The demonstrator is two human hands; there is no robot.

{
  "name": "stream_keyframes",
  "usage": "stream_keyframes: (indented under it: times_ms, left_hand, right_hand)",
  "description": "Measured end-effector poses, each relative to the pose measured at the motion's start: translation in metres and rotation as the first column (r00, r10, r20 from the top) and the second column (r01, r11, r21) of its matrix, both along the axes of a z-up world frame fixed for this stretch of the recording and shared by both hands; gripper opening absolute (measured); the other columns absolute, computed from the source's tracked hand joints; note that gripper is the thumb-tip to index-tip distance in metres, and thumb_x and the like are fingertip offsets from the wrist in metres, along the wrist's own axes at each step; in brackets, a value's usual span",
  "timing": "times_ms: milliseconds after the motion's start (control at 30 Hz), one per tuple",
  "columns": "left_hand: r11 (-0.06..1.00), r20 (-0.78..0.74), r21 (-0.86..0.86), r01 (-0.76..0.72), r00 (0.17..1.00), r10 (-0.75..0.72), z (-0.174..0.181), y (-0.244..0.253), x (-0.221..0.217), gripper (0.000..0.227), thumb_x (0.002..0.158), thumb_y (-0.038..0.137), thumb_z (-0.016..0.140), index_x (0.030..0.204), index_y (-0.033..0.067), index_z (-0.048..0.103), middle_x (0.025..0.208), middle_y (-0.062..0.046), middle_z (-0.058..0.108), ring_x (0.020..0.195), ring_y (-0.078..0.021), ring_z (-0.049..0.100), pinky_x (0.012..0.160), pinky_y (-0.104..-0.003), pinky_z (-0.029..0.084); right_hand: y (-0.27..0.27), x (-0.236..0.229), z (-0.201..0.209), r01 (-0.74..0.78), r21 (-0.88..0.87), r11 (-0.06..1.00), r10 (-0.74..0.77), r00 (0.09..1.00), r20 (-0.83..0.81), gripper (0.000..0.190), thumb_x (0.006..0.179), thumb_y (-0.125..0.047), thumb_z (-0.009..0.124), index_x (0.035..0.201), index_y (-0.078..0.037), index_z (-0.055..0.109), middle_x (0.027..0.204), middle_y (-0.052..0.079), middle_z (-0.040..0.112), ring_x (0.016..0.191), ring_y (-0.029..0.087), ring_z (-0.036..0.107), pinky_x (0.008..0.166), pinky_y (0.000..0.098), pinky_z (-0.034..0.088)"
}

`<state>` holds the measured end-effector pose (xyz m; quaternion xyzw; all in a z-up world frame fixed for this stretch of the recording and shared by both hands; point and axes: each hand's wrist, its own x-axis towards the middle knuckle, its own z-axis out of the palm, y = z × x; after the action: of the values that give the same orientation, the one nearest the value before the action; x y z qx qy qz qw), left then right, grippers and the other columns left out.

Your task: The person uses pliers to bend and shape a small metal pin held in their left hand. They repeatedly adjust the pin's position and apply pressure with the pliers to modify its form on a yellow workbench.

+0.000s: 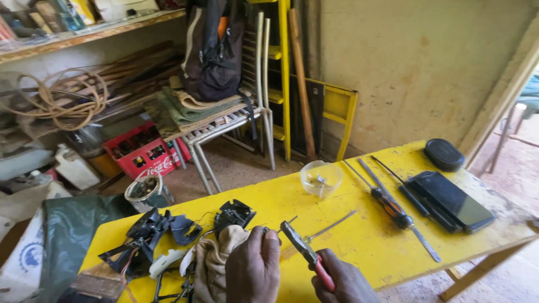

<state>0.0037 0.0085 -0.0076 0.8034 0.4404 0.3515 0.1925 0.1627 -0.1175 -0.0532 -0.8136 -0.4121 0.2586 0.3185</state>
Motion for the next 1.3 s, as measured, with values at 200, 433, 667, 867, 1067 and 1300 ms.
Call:
stream_keyframes:
  times_ms: [200, 433, 667, 867, 1067, 1300]
  left_hand:
    - [0.979, 0.078, 0.194, -0.064, 0.996, 0.049, 0.002, -0.005, -0.002, 0.036, 0.104, 0.039, 0.051, 0.075, 0.0197, 0.061, 0.057, -0.008, 0.066, 0.052, -0.0335, 0.066, 0.047, -0.049, 0.048]
    - [0.964, 0.139, 0.253, -0.079, 0.989, 0.045, 0.003, -0.015, 0.003, 0.033, 0.103, 0.034, 0.052, 0.074, 0.0184, 0.058, 0.057, -0.008, 0.063, 0.053, -0.0363, 0.062, 0.049, -0.051, 0.043]
    - [0.987, 0.035, -0.008, 0.16, 0.987, -0.16, -0.013, 0.009, 0.017, 0.035, 0.106, 0.04, 0.046, 0.081, 0.0181, 0.055, 0.062, -0.007, 0.065, 0.058, -0.0355, 0.064, 0.058, -0.051, 0.045]
    - [0.918, 0.172, 0.394, 0.052, 0.977, -0.13, 0.003, -0.006, 0.025, 0.018, 0.098, 0.032, 0.061, 0.095, 0.0225, 0.076, 0.063, 0.006, 0.073, 0.056, -0.019, 0.07, 0.052, -0.037, 0.053]
    - [0.833, 0.078, 0.549, 0.066, 0.988, -0.13, 0.009, -0.007, 0.029, 0.008, 0.093, 0.028, 0.069, 0.092, 0.0227, 0.074, 0.065, 0.006, 0.067, 0.054, -0.0206, 0.063, 0.05, -0.038, 0.05]
    - [0.8, 0.014, 0.597, 0.055, 0.997, -0.08, 0.008, -0.008, 0.029, 0.009, 0.084, 0.022, 0.074, 0.093, 0.0221, 0.074, 0.072, 0.004, 0.068, 0.061, -0.0238, 0.066, 0.052, -0.039, 0.052]
  right_hand:
    - [-0.012, -0.016, 0.032, 0.044, -0.085, 0.995, -0.058, 0.985, -0.162, 0.012, 0.085, -0.028, 0.066, 0.095, -0.031, 0.072, 0.065, -0.006, 0.065, 0.061, 0.012, 0.06, 0.064, 0.0249, 0.047]
    - [-0.026, -0.007, 0.003, 0.056, 0.191, 0.98, 0.109, 0.653, -0.749, 0.02, 0.11, -0.016, 0.061, 0.094, -0.004, 0.062, 0.067, 0.003, 0.027, 0.052, 0.013, 0.032, 0.053, 0.0259, 0.018]
    - [-0.019, -0.018, 0.022, 0.152, -0.136, 0.979, -0.188, 0.932, -0.309, 0.036, 0.085, -0.025, 0.066, 0.115, -0.041, 0.075, 0.068, -0.009, 0.055, 0.06, 0.005, 0.058, 0.065, 0.0197, 0.041]
    - [-0.022, 0.041, -0.013, -0.084, 0.041, 0.996, 0.079, 0.991, 0.105, 0.084, 0.084, -0.04, 0.07, 0.16, -0.049, 0.038, 0.128, -0.031, 0.076, 0.106, 0.013, 0.077, 0.1, 0.031, 0.06]
    - [-0.035, 0.048, 0.019, -0.064, 0.115, 0.991, 0.116, 0.84, -0.53, 0.022, 0.092, -0.019, 0.071, 0.112, -0.019, 0.082, 0.098, -0.002, 0.068, 0.078, 0.011, 0.056, 0.078, 0.0229, 0.045]
    - [-0.038, 0.046, 0.026, -0.121, 0.072, 0.99, 0.14, 0.781, -0.609, 0.018, 0.094, -0.016, 0.07, 0.109, -0.015, 0.08, 0.091, 0.0, 0.066, 0.075, 0.01, 0.058, 0.074, 0.0212, 0.045]
